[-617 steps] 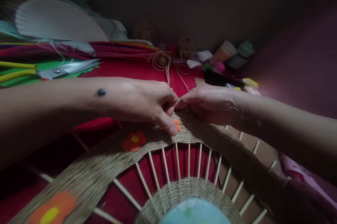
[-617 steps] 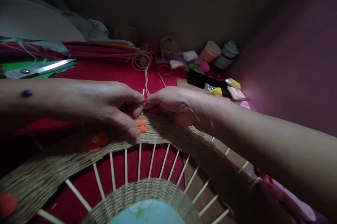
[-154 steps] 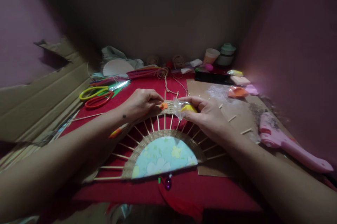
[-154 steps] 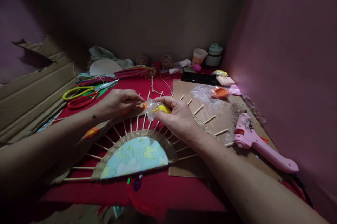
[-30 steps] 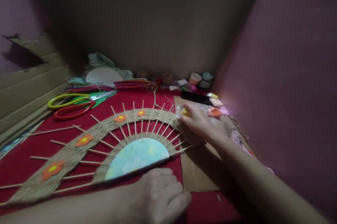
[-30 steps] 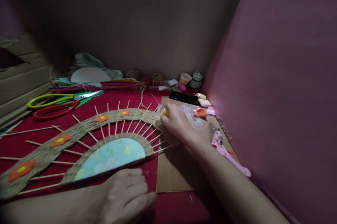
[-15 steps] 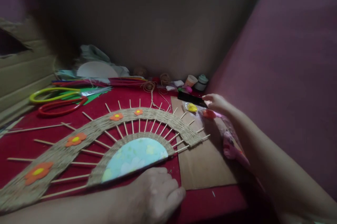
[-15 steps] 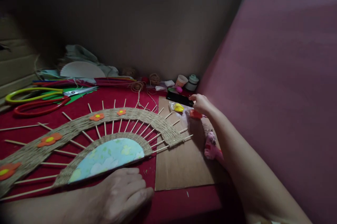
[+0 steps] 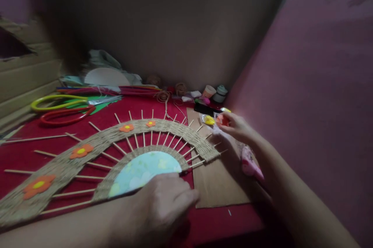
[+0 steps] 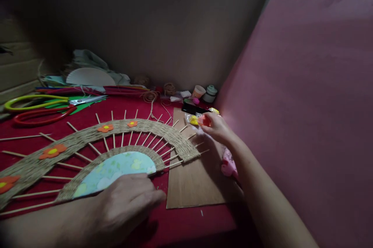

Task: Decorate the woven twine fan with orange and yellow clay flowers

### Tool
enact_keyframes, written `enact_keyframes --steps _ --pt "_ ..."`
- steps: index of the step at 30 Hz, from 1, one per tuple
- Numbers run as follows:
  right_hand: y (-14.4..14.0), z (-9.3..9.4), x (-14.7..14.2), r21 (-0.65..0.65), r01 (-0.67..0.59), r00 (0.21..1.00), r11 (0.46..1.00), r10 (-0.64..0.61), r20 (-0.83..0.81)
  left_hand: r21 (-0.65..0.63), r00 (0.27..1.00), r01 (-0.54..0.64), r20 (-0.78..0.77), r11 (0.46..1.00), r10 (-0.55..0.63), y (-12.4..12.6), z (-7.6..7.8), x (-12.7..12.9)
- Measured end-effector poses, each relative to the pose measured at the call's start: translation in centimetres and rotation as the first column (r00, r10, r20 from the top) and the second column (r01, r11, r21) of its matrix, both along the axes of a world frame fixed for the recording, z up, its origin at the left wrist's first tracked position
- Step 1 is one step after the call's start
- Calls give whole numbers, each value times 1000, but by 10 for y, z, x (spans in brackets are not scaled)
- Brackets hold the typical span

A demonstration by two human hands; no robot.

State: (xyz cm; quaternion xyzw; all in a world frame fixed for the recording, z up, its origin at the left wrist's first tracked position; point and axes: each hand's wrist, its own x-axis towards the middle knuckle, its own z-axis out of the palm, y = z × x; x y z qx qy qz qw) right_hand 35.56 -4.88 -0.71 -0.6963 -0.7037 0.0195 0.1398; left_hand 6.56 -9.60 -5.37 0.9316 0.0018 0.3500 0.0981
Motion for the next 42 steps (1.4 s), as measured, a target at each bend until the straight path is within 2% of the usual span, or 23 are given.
enact_keyframes --steps 2,4,5,7,10,16,20,25,31,37,42 --pt "-10 3 -28 55 -89 992 995 93 -86 -58 996 -60 58 997 64 9 8 -4" --pt "-20 2 -56 174 -216 908 961 263 -327 -141 982 -155 82 978 167 19 14 -8" --pt "-24 1 -69 208 -266 865 941 328 -380 -177 968 -196 119 964 219 25 16 -10" --pt "-30 -2 -90 243 -316 807 917 394 -440 -233 933 -269 179 935 313 35 18 -14" --pt "-35 -9 -106 277 -325 802 904 419 -426 -256 904 -302 228 918 361 45 18 -16" --pt "-38 -24 -112 423 -286 824 860 446 -349 -260 924 -263 209 929 320 48 16 -15" --pt "-41 -34 -113 470 -333 829 817 491 -267 -278 936 -253 170 927 307 51 13 -15" --pt "-43 -42 -112 476 -358 834 803 504 -223 -247 943 -267 134 932 306 51 11 -14" --pt "-46 -46 -113 432 -372 841 822 495 -218 -322 911 -359 82 876 404 48 12 -11" --pt "-50 -49 -116 391 -395 843 831 497 -204 -416 904 -386 6 823 427 47 7 -10" --pt "-52 -50 -118 377 -436 811 817 538 -230 -487 899 -414 -85 769 430 47 4 -9"
